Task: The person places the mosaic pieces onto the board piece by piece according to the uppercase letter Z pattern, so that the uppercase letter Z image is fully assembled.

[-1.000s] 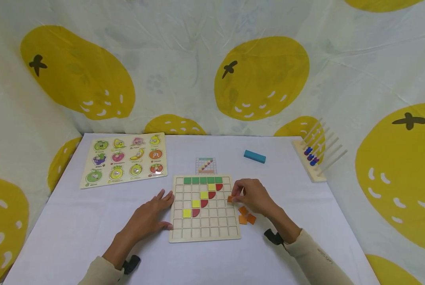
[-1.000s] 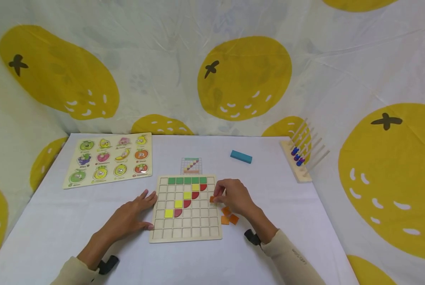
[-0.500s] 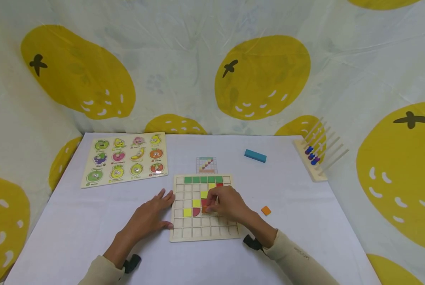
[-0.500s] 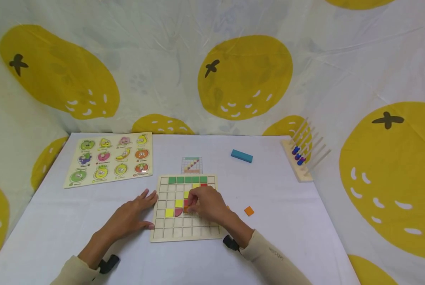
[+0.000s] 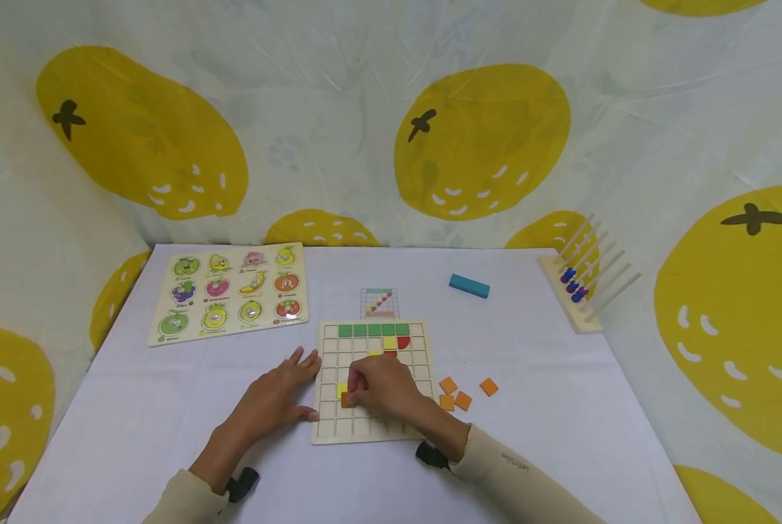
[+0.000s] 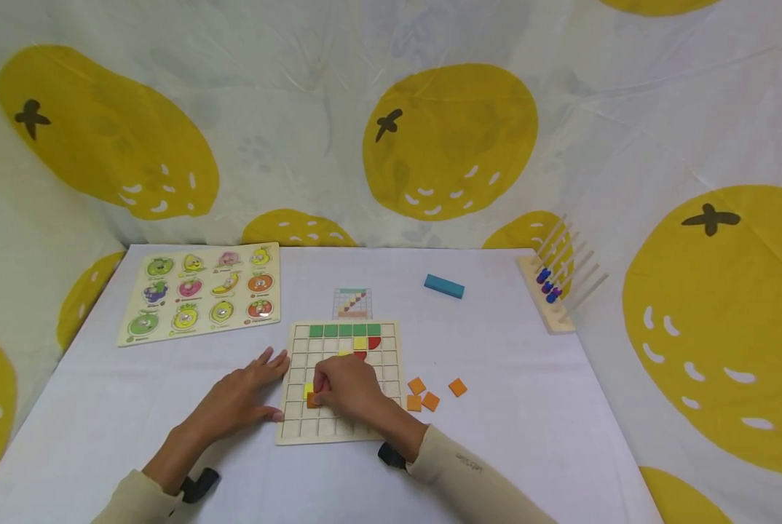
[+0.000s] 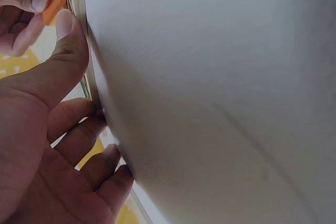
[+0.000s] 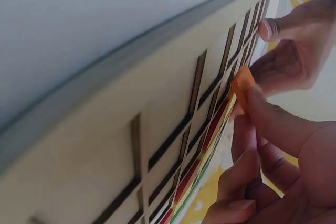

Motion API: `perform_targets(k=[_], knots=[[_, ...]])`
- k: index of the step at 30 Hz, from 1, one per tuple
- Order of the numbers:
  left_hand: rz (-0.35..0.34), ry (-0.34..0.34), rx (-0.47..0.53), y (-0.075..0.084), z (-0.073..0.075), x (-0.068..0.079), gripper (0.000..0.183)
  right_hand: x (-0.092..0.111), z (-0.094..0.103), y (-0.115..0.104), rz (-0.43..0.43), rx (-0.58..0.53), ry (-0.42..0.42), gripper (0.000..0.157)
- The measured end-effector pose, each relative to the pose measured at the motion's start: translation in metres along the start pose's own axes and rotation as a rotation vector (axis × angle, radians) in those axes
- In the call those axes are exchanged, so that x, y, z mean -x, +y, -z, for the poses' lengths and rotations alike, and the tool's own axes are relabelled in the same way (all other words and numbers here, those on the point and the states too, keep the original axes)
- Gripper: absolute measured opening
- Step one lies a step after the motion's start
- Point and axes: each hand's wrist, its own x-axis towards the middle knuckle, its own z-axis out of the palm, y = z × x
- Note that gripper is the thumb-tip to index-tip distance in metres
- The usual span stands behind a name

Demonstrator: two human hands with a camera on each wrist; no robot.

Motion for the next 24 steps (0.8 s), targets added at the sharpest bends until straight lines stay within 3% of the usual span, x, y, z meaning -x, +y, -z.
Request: perform_targets(k=[13,19,24], knots=[[-0.009,0.006,0.005,0.000,0.000,0.000,0.104,-0.001,-0.006,-0.013,0.014,0.112,-0.059,0.024],[-0.003,0.003,-0.001,0.001,0.000,0.001,0.105,0.001,-0.004,-0.006,0.014,0.038,-0.048,0.022],[0.008,0.002,0.002,0.003,0.002,0.001,0.105,0.008,0.010,0.008,-0.009,-0.021,-0.005,0.020]])
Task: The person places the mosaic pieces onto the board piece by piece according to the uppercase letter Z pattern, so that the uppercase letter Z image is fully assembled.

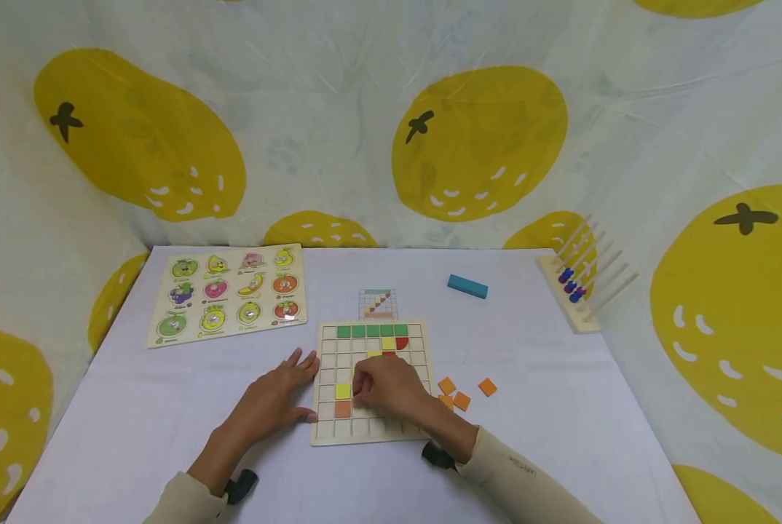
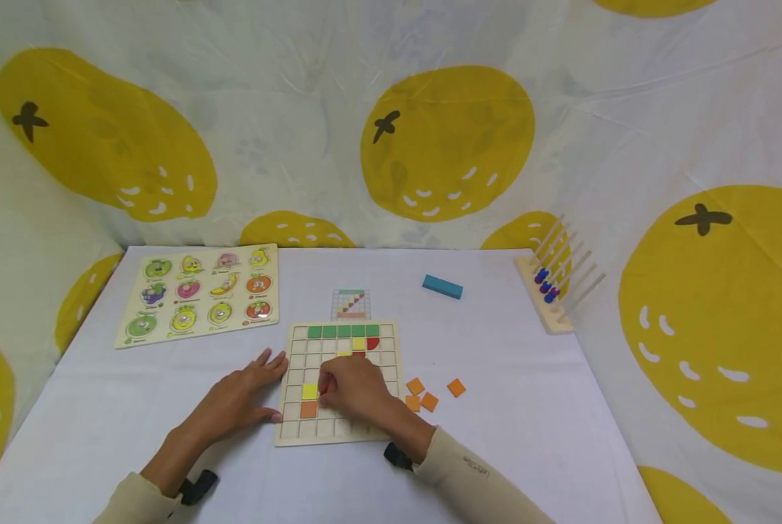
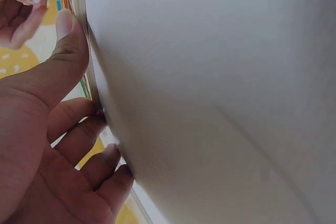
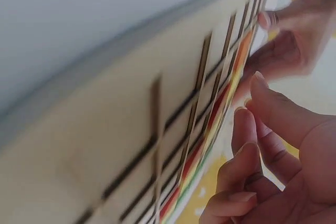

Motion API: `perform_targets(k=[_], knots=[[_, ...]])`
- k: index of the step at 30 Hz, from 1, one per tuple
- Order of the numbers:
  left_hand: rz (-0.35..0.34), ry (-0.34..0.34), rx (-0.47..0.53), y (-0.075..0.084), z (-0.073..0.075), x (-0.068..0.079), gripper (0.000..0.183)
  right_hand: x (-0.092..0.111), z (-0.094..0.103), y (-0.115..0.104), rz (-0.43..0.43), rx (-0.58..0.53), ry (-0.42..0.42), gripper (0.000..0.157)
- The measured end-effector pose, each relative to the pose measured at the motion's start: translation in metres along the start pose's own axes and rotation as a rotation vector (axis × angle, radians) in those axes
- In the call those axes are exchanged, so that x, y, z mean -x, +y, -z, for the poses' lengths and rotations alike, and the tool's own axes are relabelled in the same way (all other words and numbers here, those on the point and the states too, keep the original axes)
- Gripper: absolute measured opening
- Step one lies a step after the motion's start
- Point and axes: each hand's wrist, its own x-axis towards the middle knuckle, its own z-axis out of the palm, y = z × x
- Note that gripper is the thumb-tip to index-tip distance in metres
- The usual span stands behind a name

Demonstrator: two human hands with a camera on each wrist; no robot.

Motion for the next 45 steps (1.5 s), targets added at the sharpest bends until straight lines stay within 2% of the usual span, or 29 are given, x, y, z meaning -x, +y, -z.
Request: perform_targets(k=[9,14,21,24,33,41,45], knots=[[0.023,-0.010,0.008,0.001,0.001,0.000,0.106,0.022,0.039,0.040,-0.033,-0.046,0.054,0.015],[0.022,-0.014,0.000,0.001,-0.001,0.000,0.107,0.036,0.057,0.066,-0.087,-0.063,0.079,0.016],[0.010,-0.005,-0.001,0.000,-0.001,-0.001,0.106,0.052,0.072,0.096,-0.200,-0.049,0.087,0.020],[0.008,-0.006,-0.002,0.000,-0.002,0.000,0.106,0.056,0.074,0.105,-0.224,-0.040,0.074,0.024],[0.011,-0.002,-0.009,0.000,-0.002,-0.001,0.106,0.057,0.072,0.117,-0.181,-0.029,0.017,0.023],[0.009,-0.003,-0.001,0.000,-0.002,-0.001,0.106,0.052,0.075,0.114,-0.221,0.015,0.004,0.024],[0.016,-0.005,-0.004,0.000,-0.001,0.000,0.106,0.052,0.078,0.110,-0.230,0.032,0.031,0.026]])
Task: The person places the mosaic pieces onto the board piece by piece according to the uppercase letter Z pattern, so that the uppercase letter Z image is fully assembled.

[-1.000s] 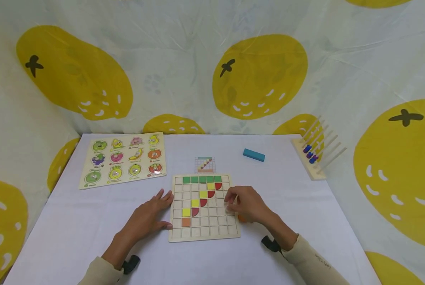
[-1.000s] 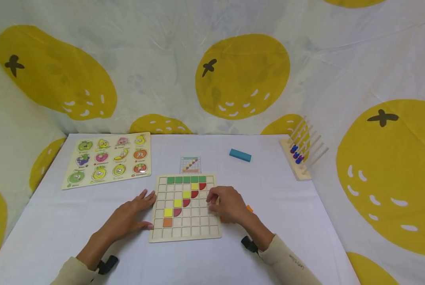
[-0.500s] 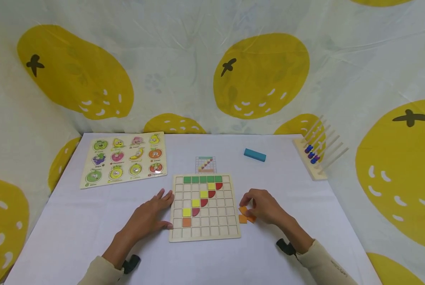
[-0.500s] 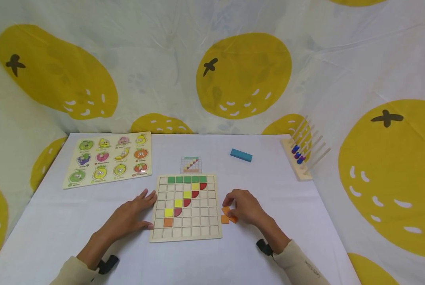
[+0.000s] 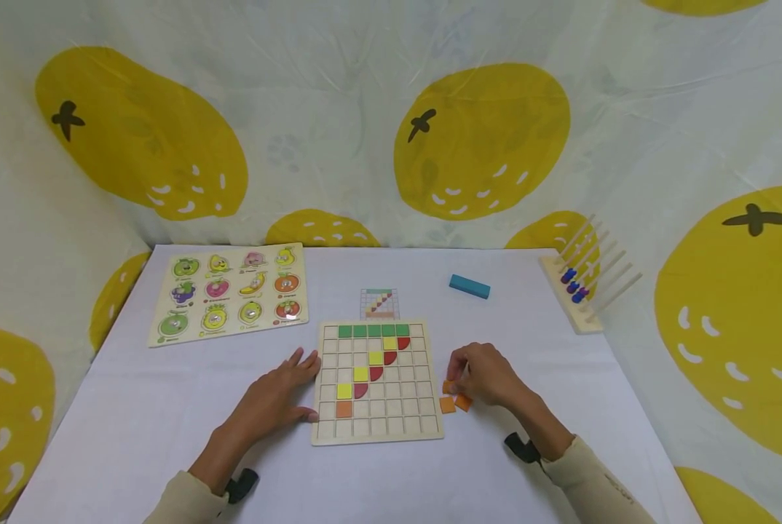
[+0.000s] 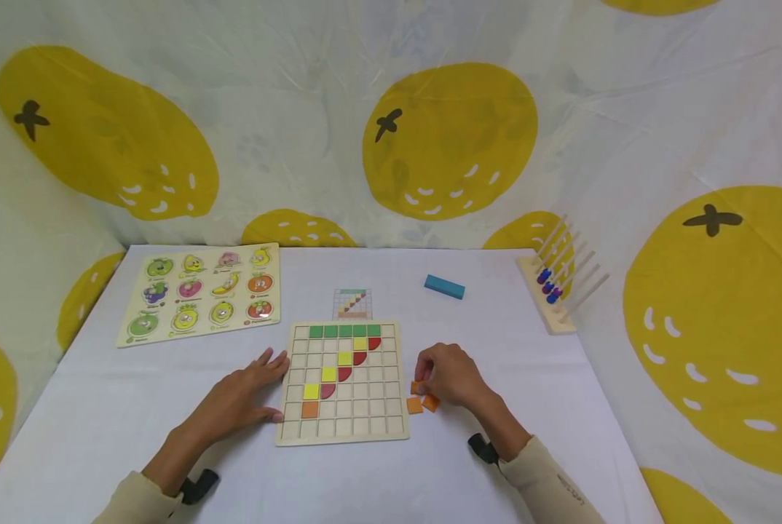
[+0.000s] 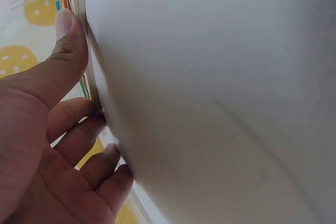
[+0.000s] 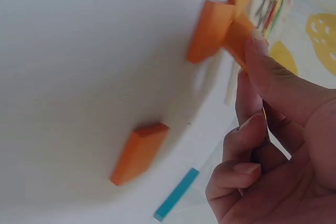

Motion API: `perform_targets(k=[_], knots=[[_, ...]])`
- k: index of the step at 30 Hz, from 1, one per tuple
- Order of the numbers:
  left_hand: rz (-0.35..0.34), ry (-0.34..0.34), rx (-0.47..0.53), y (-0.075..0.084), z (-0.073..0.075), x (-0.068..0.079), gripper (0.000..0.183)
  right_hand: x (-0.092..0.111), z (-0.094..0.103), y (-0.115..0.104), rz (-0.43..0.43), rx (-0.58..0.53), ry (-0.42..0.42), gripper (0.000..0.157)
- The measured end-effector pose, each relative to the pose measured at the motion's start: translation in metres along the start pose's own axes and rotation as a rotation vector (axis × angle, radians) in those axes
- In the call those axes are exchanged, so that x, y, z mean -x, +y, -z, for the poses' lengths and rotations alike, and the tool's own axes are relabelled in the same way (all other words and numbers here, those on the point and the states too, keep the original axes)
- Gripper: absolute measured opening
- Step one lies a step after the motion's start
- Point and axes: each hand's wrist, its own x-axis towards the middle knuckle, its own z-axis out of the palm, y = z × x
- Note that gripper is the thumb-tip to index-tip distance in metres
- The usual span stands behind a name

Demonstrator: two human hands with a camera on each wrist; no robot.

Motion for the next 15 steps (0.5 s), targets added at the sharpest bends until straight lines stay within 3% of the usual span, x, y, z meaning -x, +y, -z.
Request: perform_targets(k=[6,15], knots=[[0.006,-0.003,-0.017,0.001,0.000,-0.001,0.107,0.002,0.001,-0.016,-0.002,-0.075,0.036,0.024],[0.011,-0.005,-0.005,0.002,0.001,-0.001,0.106,-0.002,-0.021,-0.055,0.083,-0.100,0.019,0.025]])
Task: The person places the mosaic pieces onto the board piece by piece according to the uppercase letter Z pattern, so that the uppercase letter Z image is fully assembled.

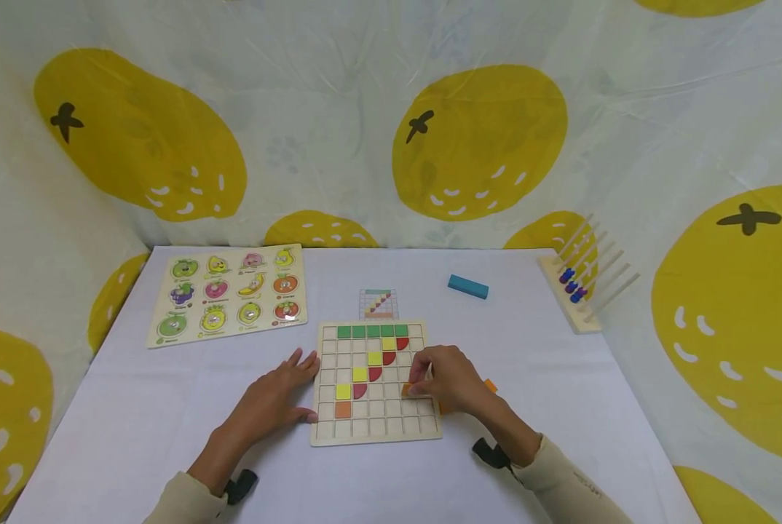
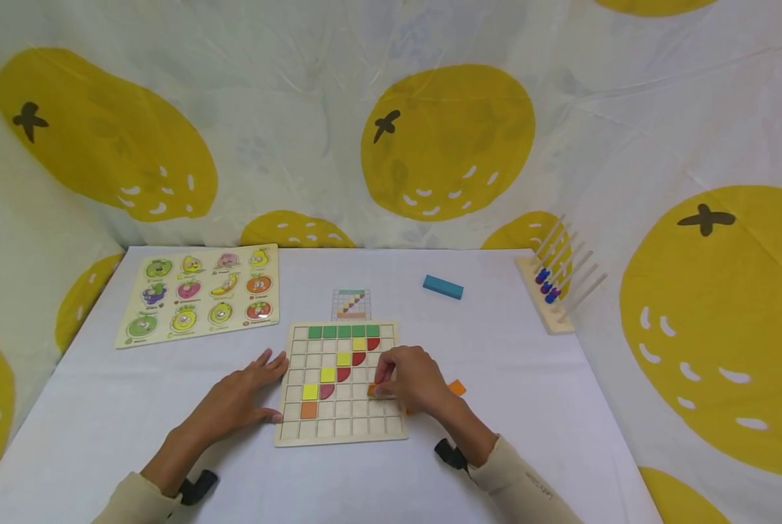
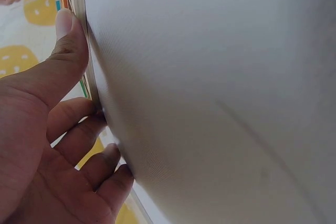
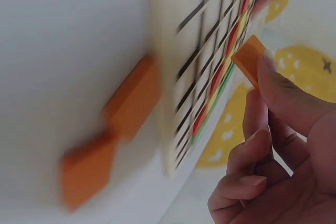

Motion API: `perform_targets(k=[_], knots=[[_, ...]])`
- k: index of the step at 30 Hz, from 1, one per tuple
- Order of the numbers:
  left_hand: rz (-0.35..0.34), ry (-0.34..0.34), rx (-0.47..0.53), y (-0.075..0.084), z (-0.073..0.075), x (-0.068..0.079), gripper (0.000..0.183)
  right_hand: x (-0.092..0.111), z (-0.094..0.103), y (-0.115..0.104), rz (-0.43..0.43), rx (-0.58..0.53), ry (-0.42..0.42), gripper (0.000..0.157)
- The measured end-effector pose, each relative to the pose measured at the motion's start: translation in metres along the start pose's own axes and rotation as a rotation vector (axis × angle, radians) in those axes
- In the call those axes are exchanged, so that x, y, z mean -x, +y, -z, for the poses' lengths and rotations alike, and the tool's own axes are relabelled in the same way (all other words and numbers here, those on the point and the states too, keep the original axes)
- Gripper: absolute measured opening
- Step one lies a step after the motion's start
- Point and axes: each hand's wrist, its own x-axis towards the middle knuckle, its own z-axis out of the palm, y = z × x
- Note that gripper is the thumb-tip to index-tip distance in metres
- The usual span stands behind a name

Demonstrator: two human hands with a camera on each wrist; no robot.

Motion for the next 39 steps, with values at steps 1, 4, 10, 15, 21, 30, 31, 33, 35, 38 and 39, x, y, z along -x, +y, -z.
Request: perform_targets(k=[1,4,10,15,21,30,31,33,35,38,39], knots=[[0.001,-0.001,0.002,0.000,0.000,0.000,0.106,-0.001,-0.003,-0.004,0.017,-0.007,-0.006,0.025],[-0.001,0.001,0.001,0.000,0.000,0.001,0.106,-0.006,-0.012,-0.017,0.063,-0.014,-0.015,0.023],[-0.013,0.008,-0.002,-0.002,-0.001,0.001,0.106,-0.015,-0.035,-0.039,0.100,0.014,-0.021,0.025],[-0.011,0.000,0.000,-0.004,-0.002,0.000,0.106,-0.019,-0.052,-0.053,0.120,0.079,-0.032,0.025],[-0.019,0.006,0.011,-0.005,-0.002,0.001,0.106,-0.022,-0.060,-0.062,0.146,0.132,-0.012,0.023],[-0.021,0.005,0.012,-0.005,-0.002,0.000,0.106,-0.020,-0.063,-0.062,0.152,0.189,-0.059,0.023],[-0.019,0.004,0.014,-0.005,-0.002,0.000,0.106,-0.020,-0.063,-0.061,0.156,0.187,-0.061,0.022],[-0.017,0.001,0.014,-0.005,-0.002,0.000,0.106,-0.020,-0.063,-0.061,0.163,0.183,-0.060,0.023],[-0.016,0.003,0.011,-0.005,-0.002,0.000,0.106,-0.019,-0.063,-0.060,0.167,0.174,-0.064,0.022],[-0.018,0.003,0.010,-0.004,-0.002,0.001,0.106,-0.019,-0.061,-0.058,0.169,0.149,-0.070,0.020],[-0.019,0.003,0.009,-0.004,-0.002,0.001,0.106,-0.019,-0.059,-0.057,0.167,0.137,-0.068,0.019]])
